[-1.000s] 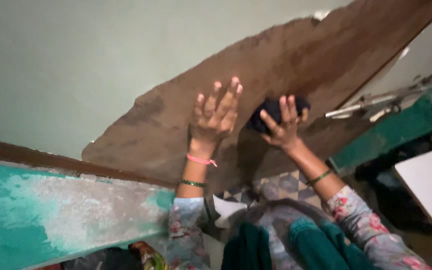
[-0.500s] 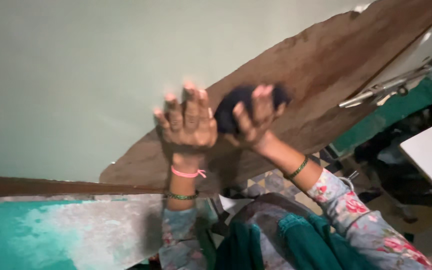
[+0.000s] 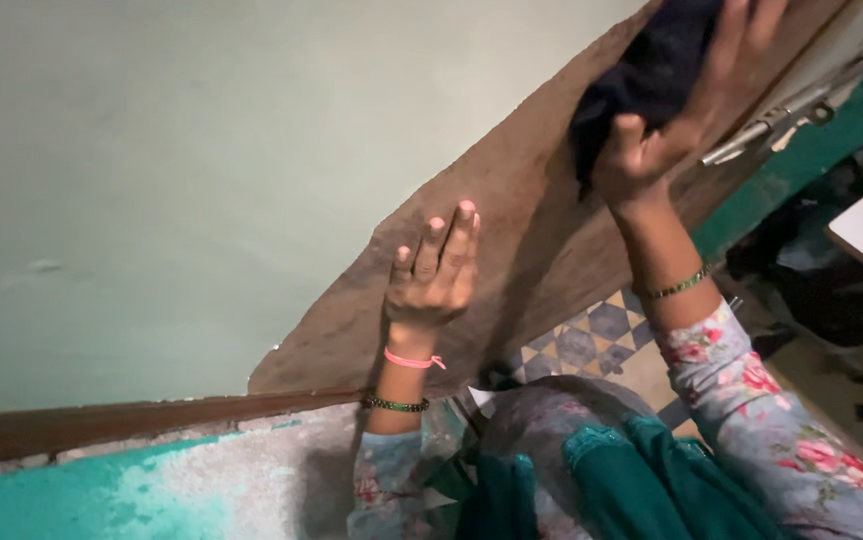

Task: The person rubs the surface of a door with a cloth and peels away pieces of white material by hand.

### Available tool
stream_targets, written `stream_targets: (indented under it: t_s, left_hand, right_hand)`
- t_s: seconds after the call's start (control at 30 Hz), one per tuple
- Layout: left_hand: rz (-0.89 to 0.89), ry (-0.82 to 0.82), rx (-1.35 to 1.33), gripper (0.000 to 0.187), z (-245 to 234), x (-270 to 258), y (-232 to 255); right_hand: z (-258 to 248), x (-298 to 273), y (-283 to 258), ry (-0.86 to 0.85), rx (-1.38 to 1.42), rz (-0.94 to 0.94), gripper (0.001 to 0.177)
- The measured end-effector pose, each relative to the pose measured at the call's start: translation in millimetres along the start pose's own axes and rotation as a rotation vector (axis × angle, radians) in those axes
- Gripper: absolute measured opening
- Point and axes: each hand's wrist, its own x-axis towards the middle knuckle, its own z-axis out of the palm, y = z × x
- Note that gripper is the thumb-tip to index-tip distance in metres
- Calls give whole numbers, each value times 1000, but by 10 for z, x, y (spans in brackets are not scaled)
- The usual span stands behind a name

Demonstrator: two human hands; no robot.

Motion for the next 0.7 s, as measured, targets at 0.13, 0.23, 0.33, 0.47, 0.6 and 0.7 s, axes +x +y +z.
stream_targets:
  t_s: [0.13, 0.23, 0.33, 0.47, 0.6, 0.7]
  left_hand:
    - [3, 23, 32, 34, 49, 9, 1]
    - [5, 53, 40, 31, 59, 19, 11]
    - [-8, 77, 19, 26, 77, 48, 8]
    - [-13, 56, 7, 31, 88, -13, 34]
    - [-15, 77, 19, 27, 145, -10, 49]
    - [-7, 14, 38, 30, 99, -74, 66]
  right_hand:
    - [64, -314, -336, -11, 37, 69, 86]
    - [20, -1121, -438, -115, 39, -10, 78]
    - [18, -1962, -435, -162, 43, -95, 76]
    - [-107, -2276, -232, -268, -84, -214, 76]
    - [-94, -1557, -231, -199, -29, -108, 71]
    - [-72, -631, -120, -64, 83, 123, 66]
